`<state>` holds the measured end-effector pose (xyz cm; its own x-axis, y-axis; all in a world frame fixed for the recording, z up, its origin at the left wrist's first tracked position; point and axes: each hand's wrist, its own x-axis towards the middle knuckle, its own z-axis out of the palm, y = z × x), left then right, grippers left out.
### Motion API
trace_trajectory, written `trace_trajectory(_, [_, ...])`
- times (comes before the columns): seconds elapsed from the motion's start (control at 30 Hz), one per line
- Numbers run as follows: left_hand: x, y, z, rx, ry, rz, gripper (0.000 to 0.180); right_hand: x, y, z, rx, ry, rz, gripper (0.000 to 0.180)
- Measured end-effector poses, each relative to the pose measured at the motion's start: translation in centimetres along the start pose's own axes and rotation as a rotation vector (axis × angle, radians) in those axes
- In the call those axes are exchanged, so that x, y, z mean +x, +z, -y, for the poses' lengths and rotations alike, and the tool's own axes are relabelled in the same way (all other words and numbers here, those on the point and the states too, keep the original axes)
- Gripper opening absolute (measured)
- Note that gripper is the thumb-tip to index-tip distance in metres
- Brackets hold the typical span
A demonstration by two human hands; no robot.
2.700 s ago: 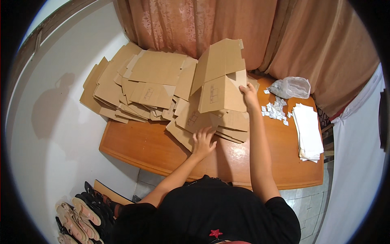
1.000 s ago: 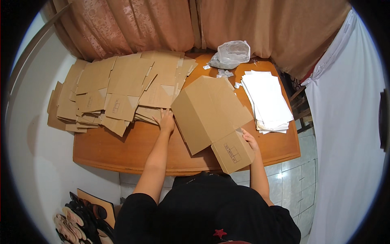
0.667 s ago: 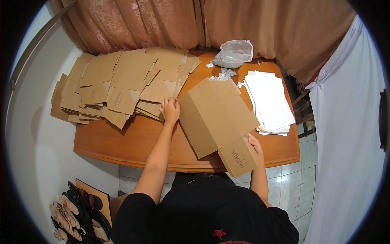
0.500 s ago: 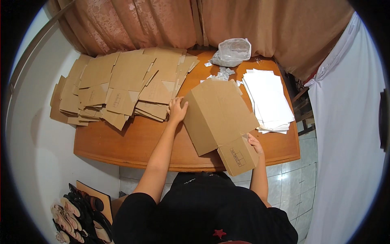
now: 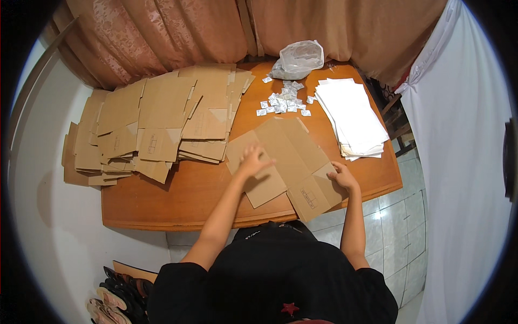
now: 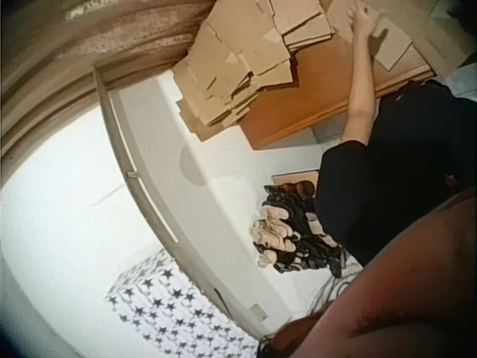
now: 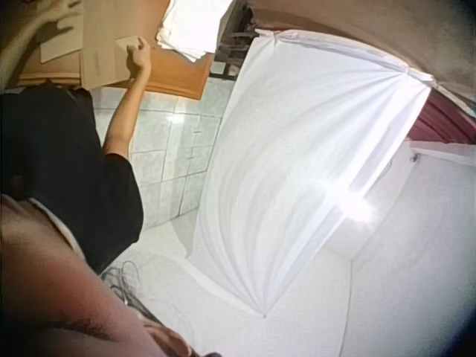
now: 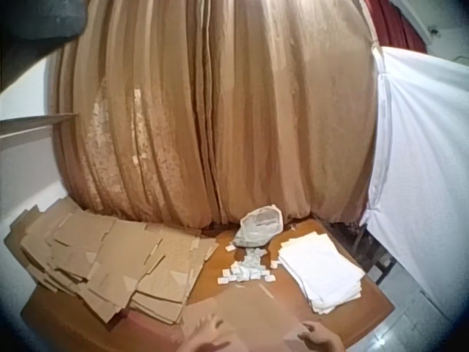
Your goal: Assembling flat cardboard shoe boxes, inserting tissue paper and silica gel packets, and stacking the finished boxes on a shelf.
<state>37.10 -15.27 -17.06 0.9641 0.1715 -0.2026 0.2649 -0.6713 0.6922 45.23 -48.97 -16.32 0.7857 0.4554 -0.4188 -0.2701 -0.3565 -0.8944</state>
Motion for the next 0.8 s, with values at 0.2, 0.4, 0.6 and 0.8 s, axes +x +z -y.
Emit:
trace_trajectory(0.2, [-4.9,3.9,-4.7,-0.200,0.147,0.064,0.114,-2.7,3.9,5.8,0.070,-0.164,0.083,0.037])
trace_trajectory(0.4, [-6.5,-0.5,-10.6,-0.878,0.107,-0.105,0.099,-11.0,9.1,15.0,-0.216,-0.262,0.075,0.028])
trace_trajectory(0.6, [-8.6,-5.8,-14.2,-1.202,0.227,-0.031,0.082,-15.9,12.3,17.8,-0.614,-0.705,-0.257,0.034])
trace_trajectory(0.8, [-7.9,-6.5,-13.4,-1.088,0.355,-0.269,0.048,-17.0,15.2,16.2,-0.697,-0.816,-0.356,0.039])
